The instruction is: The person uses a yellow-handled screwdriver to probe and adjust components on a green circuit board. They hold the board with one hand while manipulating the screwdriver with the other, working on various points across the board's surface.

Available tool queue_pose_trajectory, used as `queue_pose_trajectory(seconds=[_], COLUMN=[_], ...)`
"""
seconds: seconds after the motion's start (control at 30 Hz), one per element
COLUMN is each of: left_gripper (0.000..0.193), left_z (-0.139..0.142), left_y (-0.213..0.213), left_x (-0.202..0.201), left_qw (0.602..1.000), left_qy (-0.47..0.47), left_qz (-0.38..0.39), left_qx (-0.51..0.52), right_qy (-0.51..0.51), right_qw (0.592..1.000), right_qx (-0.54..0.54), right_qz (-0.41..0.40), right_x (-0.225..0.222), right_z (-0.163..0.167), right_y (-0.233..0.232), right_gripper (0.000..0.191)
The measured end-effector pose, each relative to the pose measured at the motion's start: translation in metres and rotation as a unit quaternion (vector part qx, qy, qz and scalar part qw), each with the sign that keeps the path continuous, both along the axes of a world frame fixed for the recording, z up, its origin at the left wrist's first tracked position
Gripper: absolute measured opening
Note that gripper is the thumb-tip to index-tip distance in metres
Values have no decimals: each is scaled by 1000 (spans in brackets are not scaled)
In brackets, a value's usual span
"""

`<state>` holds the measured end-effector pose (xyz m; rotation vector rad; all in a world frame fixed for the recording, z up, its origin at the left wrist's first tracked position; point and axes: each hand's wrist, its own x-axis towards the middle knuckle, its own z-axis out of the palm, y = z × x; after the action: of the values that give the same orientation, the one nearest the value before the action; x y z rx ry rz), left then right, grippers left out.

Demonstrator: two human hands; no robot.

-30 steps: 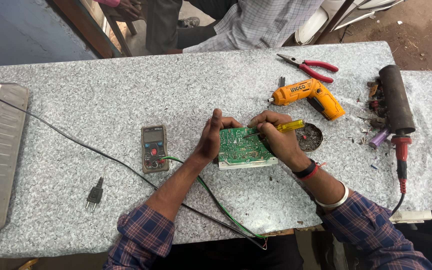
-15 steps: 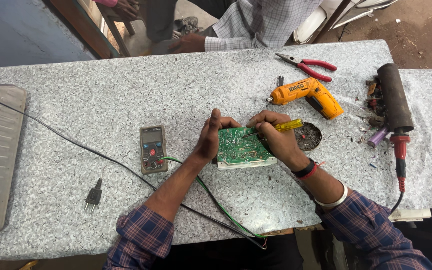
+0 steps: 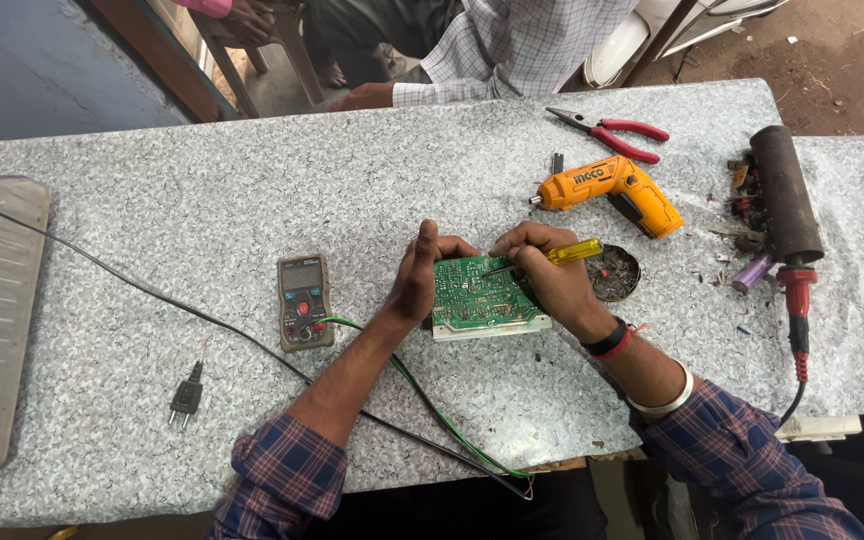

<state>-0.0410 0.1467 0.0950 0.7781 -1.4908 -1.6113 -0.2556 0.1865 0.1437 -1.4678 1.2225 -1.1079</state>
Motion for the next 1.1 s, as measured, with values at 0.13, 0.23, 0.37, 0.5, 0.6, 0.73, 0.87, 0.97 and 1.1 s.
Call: queue_pose_trajectory(seconds=[0.13,0.23,0.37,0.5,0.6,0.73,0.87,0.97,1.1], left_gripper=[104,104,104,104,104,104,104,105,105], left_z=[2,4,5,5,5,6,6,6,7], left_y=[-1,-2,-2,-2,-1,-2,-1,-2,-3], left_x=[-2,-1,0,0,1,0,1,0,1], left_qw=[1000,1000,1000,1000,1000,1000,1000,1000,1000], left_qy=[7,3,8,6,6,5,2,-3,-6], left_qz=[-6,-3,-5,-3,-2,-2,0,0,-1], left_qx=[2,0,3,3,0,4,-1,-7,-10], right_qy=[2,-2,-3,-8,-9,-12,-6,3,3], right_qw=[1000,1000,1000,1000,1000,1000,1000,1000,1000], right_qx=[1,3,2,0,6,4,-4,1,-4], right_qz=[-3,-1,-1,2,3,6,7,4,5], right_x=[-1,0,1,1,1,1,1,2,3], right_z=[3,5,6,6,6,6,7,9,11], right_y=[0,-1,-1,-1,-1,-1,-1,-1,-1], right_gripper=[24,23,24,24,23,23,24,24,24])
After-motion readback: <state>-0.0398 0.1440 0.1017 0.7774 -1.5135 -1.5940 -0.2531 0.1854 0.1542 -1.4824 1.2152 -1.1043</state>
